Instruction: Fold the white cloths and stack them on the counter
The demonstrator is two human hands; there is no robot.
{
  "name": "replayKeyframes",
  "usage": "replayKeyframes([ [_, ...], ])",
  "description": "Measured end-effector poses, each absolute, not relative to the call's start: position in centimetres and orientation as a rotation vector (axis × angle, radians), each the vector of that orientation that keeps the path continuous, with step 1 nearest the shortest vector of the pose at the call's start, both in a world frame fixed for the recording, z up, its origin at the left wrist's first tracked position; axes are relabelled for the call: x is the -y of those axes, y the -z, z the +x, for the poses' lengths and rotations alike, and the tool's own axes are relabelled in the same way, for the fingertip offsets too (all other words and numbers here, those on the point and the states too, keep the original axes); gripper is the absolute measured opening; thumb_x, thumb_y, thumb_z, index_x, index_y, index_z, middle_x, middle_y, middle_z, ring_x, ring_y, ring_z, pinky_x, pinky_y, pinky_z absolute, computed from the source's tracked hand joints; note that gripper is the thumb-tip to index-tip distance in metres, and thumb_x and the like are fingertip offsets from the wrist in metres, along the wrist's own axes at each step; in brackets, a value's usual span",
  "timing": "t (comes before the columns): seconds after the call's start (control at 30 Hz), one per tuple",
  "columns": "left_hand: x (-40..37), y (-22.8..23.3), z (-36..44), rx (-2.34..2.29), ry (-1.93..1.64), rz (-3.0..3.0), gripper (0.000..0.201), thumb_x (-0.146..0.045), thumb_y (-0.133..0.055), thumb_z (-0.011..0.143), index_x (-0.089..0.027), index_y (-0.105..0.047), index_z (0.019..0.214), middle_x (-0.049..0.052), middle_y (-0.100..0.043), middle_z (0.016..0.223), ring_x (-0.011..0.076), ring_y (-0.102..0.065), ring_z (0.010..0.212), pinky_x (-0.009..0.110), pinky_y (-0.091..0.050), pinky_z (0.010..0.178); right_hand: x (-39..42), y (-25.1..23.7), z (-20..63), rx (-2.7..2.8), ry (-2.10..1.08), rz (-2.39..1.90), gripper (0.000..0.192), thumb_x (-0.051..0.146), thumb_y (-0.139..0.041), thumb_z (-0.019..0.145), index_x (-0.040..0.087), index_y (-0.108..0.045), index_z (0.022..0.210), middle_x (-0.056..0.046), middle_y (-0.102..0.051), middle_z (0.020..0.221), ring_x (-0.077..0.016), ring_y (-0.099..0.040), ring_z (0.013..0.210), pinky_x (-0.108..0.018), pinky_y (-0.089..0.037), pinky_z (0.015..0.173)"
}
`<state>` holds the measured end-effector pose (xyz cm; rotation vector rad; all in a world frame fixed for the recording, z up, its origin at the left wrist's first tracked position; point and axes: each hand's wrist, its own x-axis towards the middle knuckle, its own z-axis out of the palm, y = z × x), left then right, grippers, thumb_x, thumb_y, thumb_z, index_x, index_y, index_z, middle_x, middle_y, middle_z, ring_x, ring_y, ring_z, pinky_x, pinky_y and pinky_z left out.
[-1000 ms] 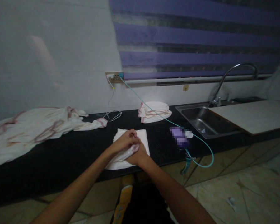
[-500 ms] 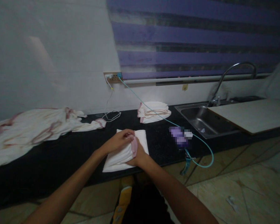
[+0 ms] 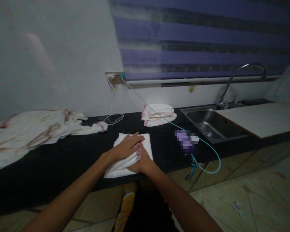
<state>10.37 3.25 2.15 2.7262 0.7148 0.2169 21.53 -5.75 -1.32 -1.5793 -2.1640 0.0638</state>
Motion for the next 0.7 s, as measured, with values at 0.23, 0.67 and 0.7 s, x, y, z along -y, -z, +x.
replayKeyframes([
  [0.23, -3.7, -3.3, 11.6, -0.722, -0.063, 2.72, 0.065, -0.065, -0.035, 0.103, -0.034, -0.041, 0.16, 0.008, -0.035, 0.169, 0.0335, -0.017, 0.162, 0.066, -0.01, 0.127, 6.0, 0.5, 21.9, 2.246, 0.032, -1.475, 0.09, 0.047, -0.064, 0.093, 0.018, -0.022, 0.167, -0.01, -0.039, 0.168, -0.0302, -0.025, 0.158, -0.049, -0.018, 0.131],
  [0.67, -4.3, -3.6, 12.6, -0.775, 0.029, 2.67, 0.068, -0.069, -0.035, 0.102, -0.035, -0.04, 0.16, 0.006, -0.032, 0.171, 0.0327, -0.018, 0.162, 0.066, -0.008, 0.127, 8.7, -1.4, 21.1, 2.244, -0.012, -1.645, 0.06, 0.03, -0.055, 0.099, 0.02, -0.047, 0.158, -0.011, -0.04, 0.166, -0.0379, -0.032, 0.155, -0.061, -0.023, 0.128],
  [0.7, -4.3, -3.6, 12.7, -0.77, 0.025, 2.67, 0.068, -0.069, -0.032, 0.102, -0.036, -0.04, 0.16, 0.006, -0.032, 0.171, 0.0326, -0.018, 0.162, 0.067, -0.008, 0.126, 9.6, -2.1, 21.4, 2.272, -0.06, -1.679, 0.058, 0.03, -0.057, 0.098, 0.018, -0.051, 0.155, -0.013, -0.042, 0.165, -0.0395, -0.035, 0.154, -0.062, -0.025, 0.127],
])
